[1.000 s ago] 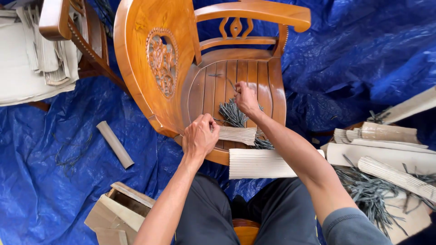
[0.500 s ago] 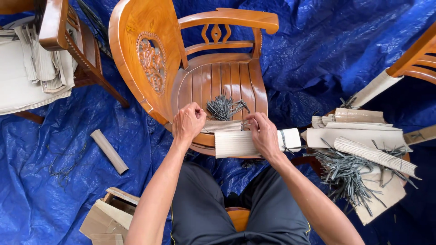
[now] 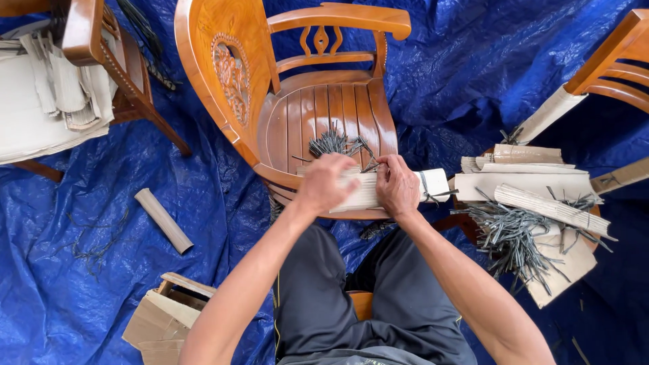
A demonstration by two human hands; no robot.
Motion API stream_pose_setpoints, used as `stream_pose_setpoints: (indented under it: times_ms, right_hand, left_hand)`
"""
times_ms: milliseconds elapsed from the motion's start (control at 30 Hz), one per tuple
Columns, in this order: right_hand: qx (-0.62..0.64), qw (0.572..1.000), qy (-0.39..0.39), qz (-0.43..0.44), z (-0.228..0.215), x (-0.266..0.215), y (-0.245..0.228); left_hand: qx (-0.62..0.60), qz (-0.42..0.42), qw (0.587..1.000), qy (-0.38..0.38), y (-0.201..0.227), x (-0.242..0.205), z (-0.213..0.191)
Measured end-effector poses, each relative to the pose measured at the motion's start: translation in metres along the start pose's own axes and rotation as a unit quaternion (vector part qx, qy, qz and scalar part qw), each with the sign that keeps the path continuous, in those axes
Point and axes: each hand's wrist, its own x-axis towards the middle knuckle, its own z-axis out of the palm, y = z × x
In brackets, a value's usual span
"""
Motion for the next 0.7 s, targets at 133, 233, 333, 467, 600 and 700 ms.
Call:
stream_pose_setpoints:
  times_ms: [133,233,333,467,600,700]
  right_hand:
    - [-0.005,1.000,0.010,-0.012,0.002,-0.001,0.002]
    - [-0.001,1.000,0.010,-0.006,0.003,0.001,0.000]
    - [-0.009,1.000,0.009,0.006,0.002,0.001,-0.002]
    - [-0.012,1.000,0.011,0.011,0.005,0.001,0.000]
    - [-0.007,1.000,0.018,0.010,0.005,0.004,0.001]
    - [-0.004,1.000,0.017,0.009,0.008,0.002,0.007]
  left_hand:
    - [0.178,0.140,0.972,-0.063,0.032,-0.004,0.021]
    - [0.216,0.100,0.965,-0.105,0.025,-0.012,0.035]
    - [0.250,0.103,0.959,-0.087,0.005,-0.017,0.059]
    - [0.233,0.104,0.964,-0.075,0.019,-0.014,0.044]
    - [0.171,0.081,0.978,-0.090,0.033,-0.007,0.029]
    - [0.184,0.083,0.975,-0.094,0.029,-0.009,0.037]
